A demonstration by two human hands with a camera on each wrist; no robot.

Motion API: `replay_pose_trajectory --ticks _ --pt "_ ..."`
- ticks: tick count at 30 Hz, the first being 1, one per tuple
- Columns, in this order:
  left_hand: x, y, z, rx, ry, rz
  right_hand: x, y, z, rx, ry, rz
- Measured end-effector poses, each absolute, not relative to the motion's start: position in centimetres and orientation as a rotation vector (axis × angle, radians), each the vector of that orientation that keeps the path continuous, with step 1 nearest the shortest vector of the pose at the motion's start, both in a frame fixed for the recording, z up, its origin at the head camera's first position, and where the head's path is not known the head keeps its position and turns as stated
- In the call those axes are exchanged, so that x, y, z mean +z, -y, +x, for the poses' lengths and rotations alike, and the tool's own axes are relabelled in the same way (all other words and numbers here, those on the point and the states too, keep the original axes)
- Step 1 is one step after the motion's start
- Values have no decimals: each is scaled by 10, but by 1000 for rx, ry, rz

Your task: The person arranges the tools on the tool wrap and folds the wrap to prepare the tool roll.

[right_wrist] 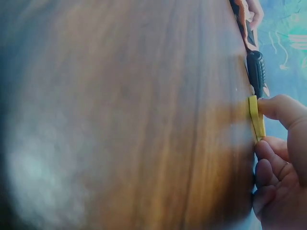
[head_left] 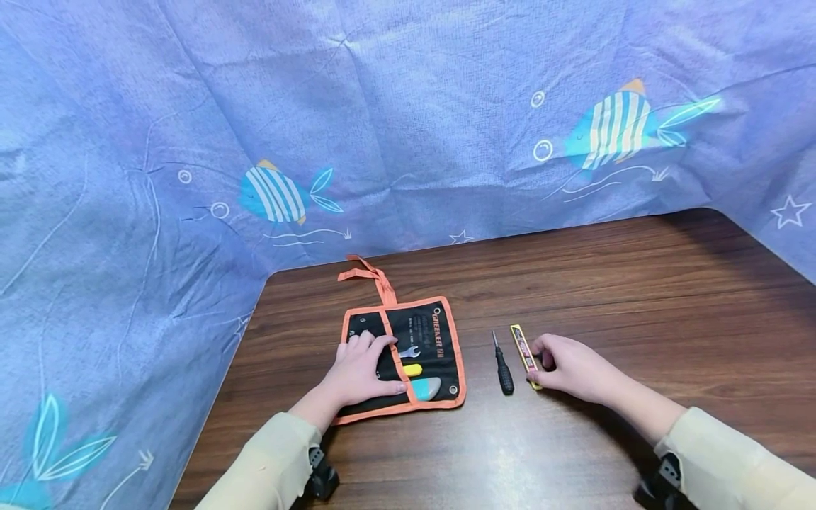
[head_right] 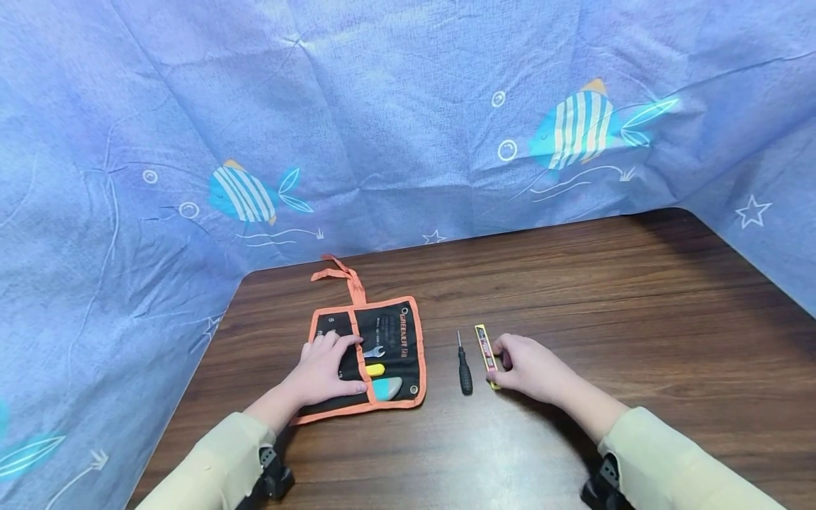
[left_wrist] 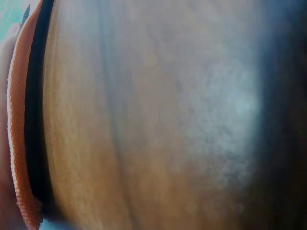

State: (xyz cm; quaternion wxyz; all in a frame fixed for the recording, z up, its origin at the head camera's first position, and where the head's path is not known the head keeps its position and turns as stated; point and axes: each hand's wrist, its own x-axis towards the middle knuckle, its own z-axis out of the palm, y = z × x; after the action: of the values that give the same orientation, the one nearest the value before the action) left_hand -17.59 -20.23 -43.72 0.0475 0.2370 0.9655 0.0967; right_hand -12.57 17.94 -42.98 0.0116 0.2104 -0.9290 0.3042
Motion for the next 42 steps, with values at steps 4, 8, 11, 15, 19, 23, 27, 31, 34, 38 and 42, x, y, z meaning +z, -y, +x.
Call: replay_pose_trajectory --ticks 4,8,11,15,19,23,27,31,34,38,42 --pt "-438 202 -176 289 -2947 720 -428 -180 -125 962 2911 620" --pt "-438 203 -177 279 -2955 709 -427 -176 -127 967 2942 575" --pt "-438 204 -177 273 -2959 701 -428 -172 -128 923 2942 544" --pt "-437 203 -177 284 -2952 695 -429 -172 -127 861 2910 520" --pt "-437 203 -177 305 -2948 697 -429 -175 -127 855 2885 514" --pt "-438 203 -177 303 -2950 705 -428 -179 -129 882 2870 485" --pt "-439 202 -177 290 -2946 706 -427 -182 -135 901 2869 464" --pt "-437 202 -176 292 -2930 693 -426 -181 -143 913 2861 480" --pt "-437 202 -176 298 -2925 689 -424 -177 -148 918 2854 499" --pt "-436 201 -176 306 -2941 686 -423 -171 -157 929 2855 530" --pt "-438 200 -176 316 -2949 679 -419 -162 -167 953 2845 603"
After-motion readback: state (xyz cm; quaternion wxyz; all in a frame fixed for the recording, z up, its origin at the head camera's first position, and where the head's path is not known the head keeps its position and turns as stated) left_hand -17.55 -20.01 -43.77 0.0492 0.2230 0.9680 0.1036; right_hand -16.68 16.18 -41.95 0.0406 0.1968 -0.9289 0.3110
